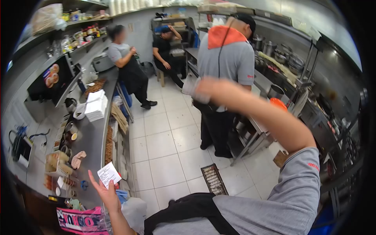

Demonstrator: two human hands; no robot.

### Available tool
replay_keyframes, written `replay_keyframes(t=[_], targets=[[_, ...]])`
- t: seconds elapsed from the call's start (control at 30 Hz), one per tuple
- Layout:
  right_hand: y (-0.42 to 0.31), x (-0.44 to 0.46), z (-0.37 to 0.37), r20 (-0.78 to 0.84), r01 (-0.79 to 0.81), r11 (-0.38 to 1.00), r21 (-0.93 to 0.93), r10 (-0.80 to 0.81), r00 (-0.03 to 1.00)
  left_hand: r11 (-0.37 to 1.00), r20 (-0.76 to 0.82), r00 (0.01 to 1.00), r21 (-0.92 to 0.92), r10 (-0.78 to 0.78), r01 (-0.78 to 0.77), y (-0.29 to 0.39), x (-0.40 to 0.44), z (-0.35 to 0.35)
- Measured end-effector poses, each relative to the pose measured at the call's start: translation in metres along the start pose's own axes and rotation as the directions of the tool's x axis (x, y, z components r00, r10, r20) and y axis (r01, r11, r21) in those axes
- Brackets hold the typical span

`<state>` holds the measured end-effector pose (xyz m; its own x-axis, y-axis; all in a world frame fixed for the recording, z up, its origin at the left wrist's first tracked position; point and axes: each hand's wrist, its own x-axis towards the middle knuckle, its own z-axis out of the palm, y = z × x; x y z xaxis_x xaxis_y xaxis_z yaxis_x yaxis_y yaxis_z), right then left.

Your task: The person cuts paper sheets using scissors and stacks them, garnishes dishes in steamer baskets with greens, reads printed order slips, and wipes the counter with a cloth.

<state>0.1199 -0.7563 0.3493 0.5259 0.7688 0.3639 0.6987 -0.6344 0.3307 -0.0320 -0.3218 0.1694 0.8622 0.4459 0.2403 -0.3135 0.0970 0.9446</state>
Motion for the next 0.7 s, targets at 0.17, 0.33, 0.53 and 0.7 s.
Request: replay_keyframes(t=[0.17, 0.33, 0.53, 0.7], targets=[[0.173, -0.047, -0.052, -0.351, -0.475, 0.839, -0.264, 0.375, 0.858, 0.998, 0.142, 0.988, 0.004, -0.064, 0.064, -0.055, 0.072, 0.043], [0.279, -0.123, -0.087, -0.455, -0.735, 0.601, -0.314, 0.584, 0.672, 0.983, 0.248, 0.963, -0.119, -0.105, 0.138, -0.085, 0.143, 0.121], [0.371, -0.232, -0.095, -0.665, -0.929, 0.273, -0.25, 0.649, 0.37, 0.994, 0.287, 0.957, -0.09, -0.028, 0.056, -0.093, 0.18, 0.196], [0.446, -0.3, -0.102, -0.758, -0.977, 0.172, -0.126, 0.618, 0.206, 0.991, 0.155, 0.988, -0.134, 0.0, 0.021, -0.106, 0.176, 0.22]])
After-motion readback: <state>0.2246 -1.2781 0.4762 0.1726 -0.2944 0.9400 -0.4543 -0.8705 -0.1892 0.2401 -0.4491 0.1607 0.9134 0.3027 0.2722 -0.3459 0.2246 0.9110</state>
